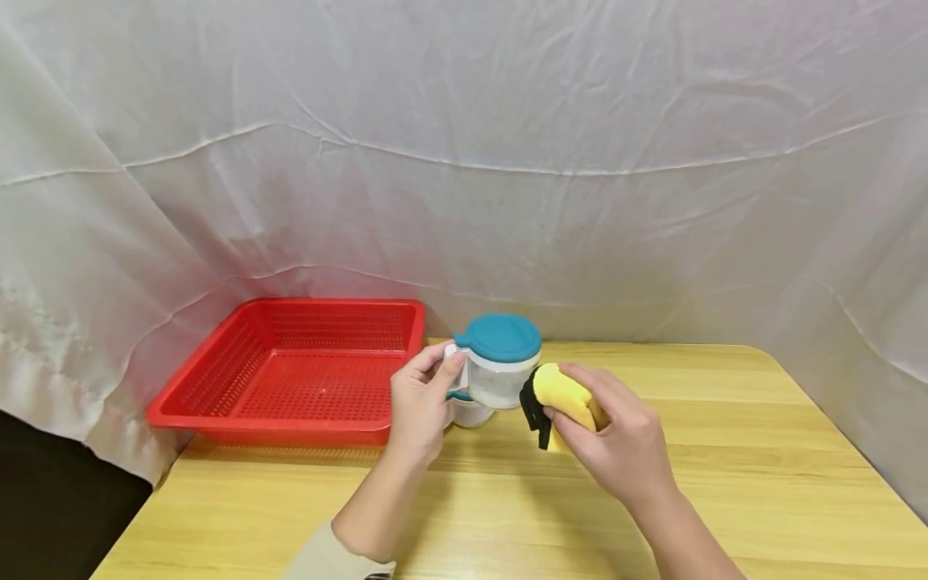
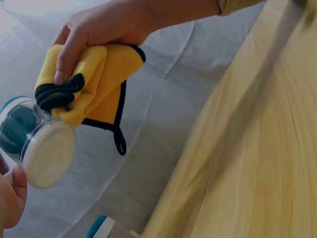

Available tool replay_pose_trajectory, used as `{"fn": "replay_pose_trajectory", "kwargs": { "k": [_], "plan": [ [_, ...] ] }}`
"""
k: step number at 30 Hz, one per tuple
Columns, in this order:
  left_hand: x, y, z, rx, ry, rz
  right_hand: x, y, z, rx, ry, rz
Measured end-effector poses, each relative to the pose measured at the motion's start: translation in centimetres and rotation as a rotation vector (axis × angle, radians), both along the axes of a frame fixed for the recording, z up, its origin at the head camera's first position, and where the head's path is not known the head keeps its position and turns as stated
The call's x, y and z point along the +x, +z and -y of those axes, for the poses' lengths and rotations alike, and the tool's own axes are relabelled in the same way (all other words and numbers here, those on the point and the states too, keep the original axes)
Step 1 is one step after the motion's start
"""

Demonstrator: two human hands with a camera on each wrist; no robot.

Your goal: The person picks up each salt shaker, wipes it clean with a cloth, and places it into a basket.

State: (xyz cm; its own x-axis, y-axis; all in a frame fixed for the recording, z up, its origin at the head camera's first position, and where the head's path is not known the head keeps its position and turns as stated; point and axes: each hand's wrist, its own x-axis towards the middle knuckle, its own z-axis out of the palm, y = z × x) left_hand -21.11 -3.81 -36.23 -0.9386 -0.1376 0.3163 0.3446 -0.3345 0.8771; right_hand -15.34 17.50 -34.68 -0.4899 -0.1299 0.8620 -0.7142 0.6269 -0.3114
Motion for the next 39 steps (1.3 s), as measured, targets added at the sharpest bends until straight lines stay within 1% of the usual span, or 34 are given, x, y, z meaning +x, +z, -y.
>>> {"fn": "replay_pose_trajectory", "kwargs": {
  "k": [5, 8, 14, 16, 21, 24, 26, 29, 34, 39],
  "plan": [
    [-0.1, -0.1, -0.1, 0.006, -0.022, -0.032, 0.0, 0.2, 0.1, -0.035, -0.002, -0.037],
    [0.0, -0.2, -0.1, -0.007, -0.023, -0.059, 0.0, 0.2, 0.2, -0.037, 0.009, -0.058],
    [0.2, -0.1, -0.3, -0.069, 0.014, -0.109, 0.1, 0.1, 0.9, 0.006, 0.03, -0.136],
    [0.3, -0.1, -0.5, -0.077, 0.029, -0.125, 0.1, 0.0, 1.1, 0.025, 0.035, -0.154],
    [0.3, -0.3, -0.6, -0.099, 0.072, -0.165, 0.5, -0.5, 2.0, 0.063, 0.06, -0.151],
    [0.2, -0.4, -0.7, -0.106, 0.088, -0.173, 0.6, -0.6, 2.4, 0.079, 0.072, -0.15],
    [0.2, -0.4, -0.7, -0.098, 0.093, -0.166, 0.6, -0.7, 2.5, 0.086, 0.083, -0.154],
    [0.2, -0.4, -0.6, -0.065, 0.088, -0.134, 0.6, -0.8, 2.6, 0.091, 0.092, -0.14],
    [0.2, -0.1, -0.2, 0.033, 0.052, -0.058, 0.4, -1.0, 2.3, 0.106, 0.083, -0.094],
    [0.0, 0.1, 0.2, 0.112, 0.002, -0.012, 0.1, -1.0, 1.7, 0.088, 0.076, -0.061]
  ]
}}
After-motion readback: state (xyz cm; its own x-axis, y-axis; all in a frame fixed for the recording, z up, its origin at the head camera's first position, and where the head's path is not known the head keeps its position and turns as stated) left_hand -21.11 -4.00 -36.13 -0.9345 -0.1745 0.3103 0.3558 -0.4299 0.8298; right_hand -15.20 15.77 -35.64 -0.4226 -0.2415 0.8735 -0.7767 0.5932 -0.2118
